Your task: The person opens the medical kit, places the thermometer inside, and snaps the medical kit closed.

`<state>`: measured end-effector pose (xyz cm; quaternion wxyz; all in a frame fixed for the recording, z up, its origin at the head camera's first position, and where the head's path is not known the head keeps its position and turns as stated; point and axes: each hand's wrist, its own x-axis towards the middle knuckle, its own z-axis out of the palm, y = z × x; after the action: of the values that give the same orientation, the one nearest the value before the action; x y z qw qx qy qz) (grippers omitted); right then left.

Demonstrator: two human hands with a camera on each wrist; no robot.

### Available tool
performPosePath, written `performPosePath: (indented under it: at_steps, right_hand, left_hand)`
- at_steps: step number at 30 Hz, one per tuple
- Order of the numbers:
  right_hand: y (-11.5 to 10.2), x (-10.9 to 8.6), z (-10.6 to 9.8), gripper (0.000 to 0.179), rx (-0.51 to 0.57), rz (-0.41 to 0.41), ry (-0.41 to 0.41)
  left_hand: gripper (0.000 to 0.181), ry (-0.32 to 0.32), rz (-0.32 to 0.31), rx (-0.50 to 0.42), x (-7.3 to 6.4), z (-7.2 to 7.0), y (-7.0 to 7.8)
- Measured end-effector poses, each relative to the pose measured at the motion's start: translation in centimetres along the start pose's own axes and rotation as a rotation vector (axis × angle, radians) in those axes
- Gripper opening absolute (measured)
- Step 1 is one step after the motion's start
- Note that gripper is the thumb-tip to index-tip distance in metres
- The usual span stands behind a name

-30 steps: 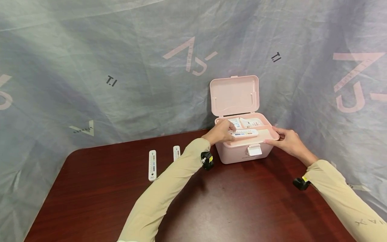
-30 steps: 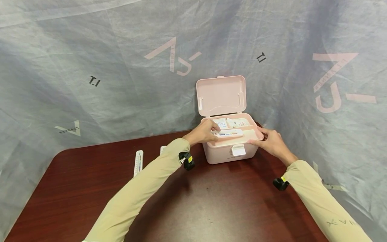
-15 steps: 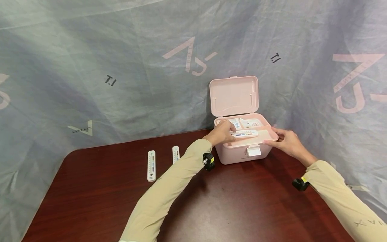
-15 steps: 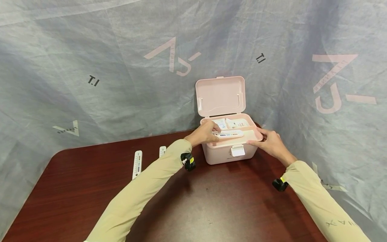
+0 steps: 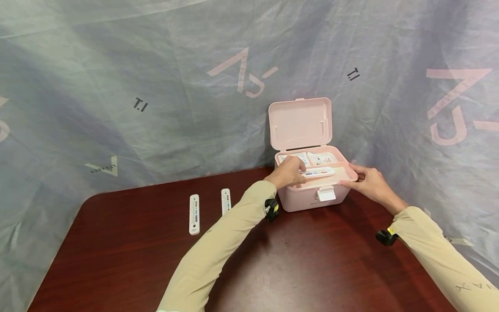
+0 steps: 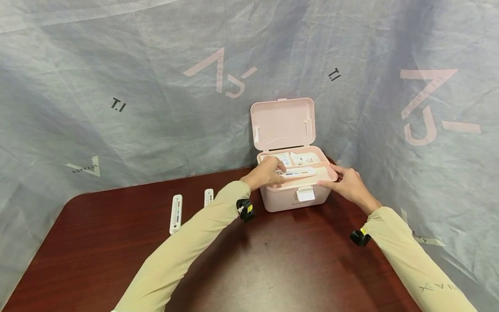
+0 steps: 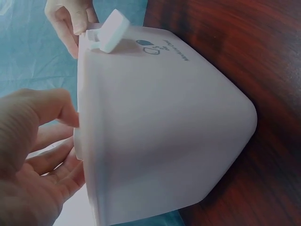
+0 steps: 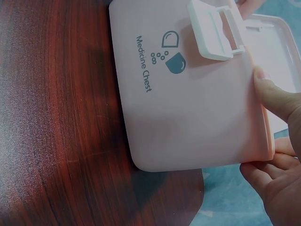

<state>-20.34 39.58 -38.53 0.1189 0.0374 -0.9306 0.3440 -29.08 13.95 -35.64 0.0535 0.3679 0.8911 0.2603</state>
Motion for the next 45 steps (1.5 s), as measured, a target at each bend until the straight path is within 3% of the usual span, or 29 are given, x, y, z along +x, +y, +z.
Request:
performPosePath:
  at_steps: [14, 28, 40, 45]
  right_hand:
    - [0.0, -0.1, 0.1, 0.077, 0.007, 0.008, 0.003]
    - [0.0, -0.3, 0.2, 0.078, -0.003, 0.008, 0.019]
    - [0.1, -0.4, 0.2, 0.079, 0.002, 0.019, 0.016]
    - [0.0, -0.5, 0.2, 0.079, 0.019, 0.017, 0.014]
  left_hand:
    - [0.021, 0.037, 0.024, 0.062, 0.1, 0.9, -0.1]
    - [0.011, 0.148, 0.050, 0.029, -0.4, 1.9, -0.4]
    - [0.011, 0.231, 0.059, 0.008, -0.6, 2.8, -0.8]
    - [0.012, 0.270, 0.091, 0.020, -0.8, 3.1, -0.9]
